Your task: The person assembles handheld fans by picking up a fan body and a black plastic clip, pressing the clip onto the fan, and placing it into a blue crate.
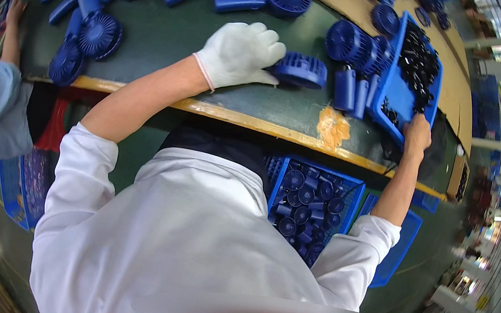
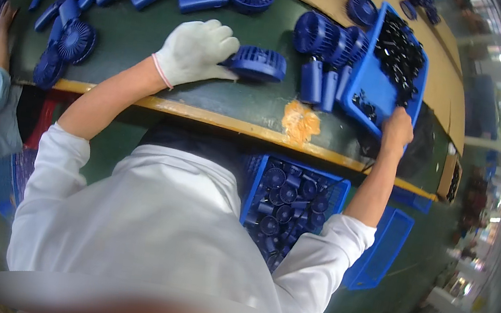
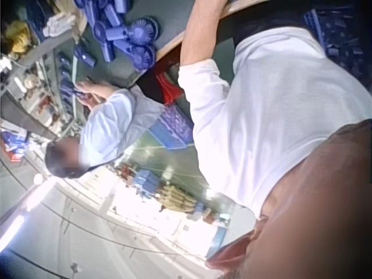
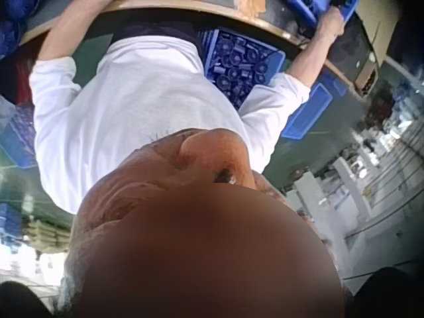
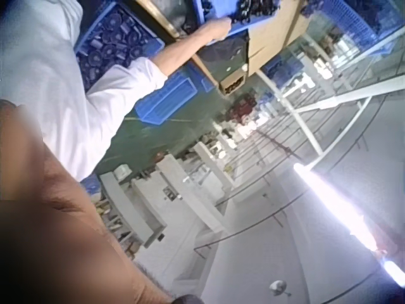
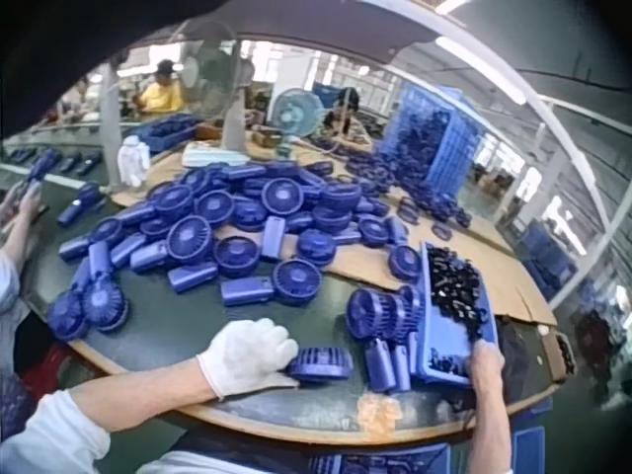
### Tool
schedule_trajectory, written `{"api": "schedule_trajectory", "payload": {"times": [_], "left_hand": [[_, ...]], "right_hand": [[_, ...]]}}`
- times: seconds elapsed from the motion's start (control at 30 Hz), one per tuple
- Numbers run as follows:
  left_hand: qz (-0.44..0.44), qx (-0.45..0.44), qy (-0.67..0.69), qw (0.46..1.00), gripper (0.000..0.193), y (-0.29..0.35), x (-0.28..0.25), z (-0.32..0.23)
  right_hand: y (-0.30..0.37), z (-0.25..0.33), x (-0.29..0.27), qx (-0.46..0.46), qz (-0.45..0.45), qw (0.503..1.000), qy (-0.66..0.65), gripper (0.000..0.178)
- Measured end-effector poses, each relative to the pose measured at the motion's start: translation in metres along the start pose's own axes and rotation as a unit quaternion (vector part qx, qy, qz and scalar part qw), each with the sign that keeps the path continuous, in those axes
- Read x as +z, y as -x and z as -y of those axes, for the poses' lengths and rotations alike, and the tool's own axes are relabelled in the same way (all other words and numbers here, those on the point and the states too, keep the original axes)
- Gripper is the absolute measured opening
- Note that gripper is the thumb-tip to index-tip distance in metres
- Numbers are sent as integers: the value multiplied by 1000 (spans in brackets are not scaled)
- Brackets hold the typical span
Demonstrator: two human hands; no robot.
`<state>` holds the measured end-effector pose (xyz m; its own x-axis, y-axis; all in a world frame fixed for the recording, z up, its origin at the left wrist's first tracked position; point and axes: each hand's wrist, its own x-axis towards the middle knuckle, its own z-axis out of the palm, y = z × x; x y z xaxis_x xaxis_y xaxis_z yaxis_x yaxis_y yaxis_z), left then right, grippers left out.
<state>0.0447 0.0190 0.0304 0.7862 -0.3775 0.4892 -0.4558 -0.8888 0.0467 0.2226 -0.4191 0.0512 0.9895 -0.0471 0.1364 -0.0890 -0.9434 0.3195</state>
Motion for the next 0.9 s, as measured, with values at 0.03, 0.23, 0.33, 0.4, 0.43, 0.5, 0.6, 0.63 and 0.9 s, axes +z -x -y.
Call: {"api": "schedule_trajectory", "payload": {"times": [0.03,0.23,0.33,0.4,0.43,0.5,0.6,0.63,0.9], "left_hand": [[4,-13,3,1000,44,2,2,-2],[48,-110,16,993,46,6,1,-7],[76,-146,34,986,48,7,1,-6],[92,-143,45,984,49,7,-1,-5],[92,-145,43,984,49,8,-1,-5],[93,-138,52,985,52,9,-2,-4],[107,-148,70,981,55,3,-7,-7],[107,-148,67,981,55,2,-9,-5],[-91,-394,639,654,39,18,-8,-1]], "right_hand": [[-2,2,1,-10,7,1000,9,22],[-15,-24,11,21,-41,913,-406,42],[-13,-22,4,102,10,687,-720,46],[-10,-16,3,95,9,645,-758,38],[-5,-5,-2,111,13,603,-789,46],[-1,9,-4,125,31,560,-819,49],[-6,-2,8,82,-7,777,-625,45],[-4,2,6,81,-7,775,-626,45],[11,7,3,-80,-162,938,-297,44]]}}
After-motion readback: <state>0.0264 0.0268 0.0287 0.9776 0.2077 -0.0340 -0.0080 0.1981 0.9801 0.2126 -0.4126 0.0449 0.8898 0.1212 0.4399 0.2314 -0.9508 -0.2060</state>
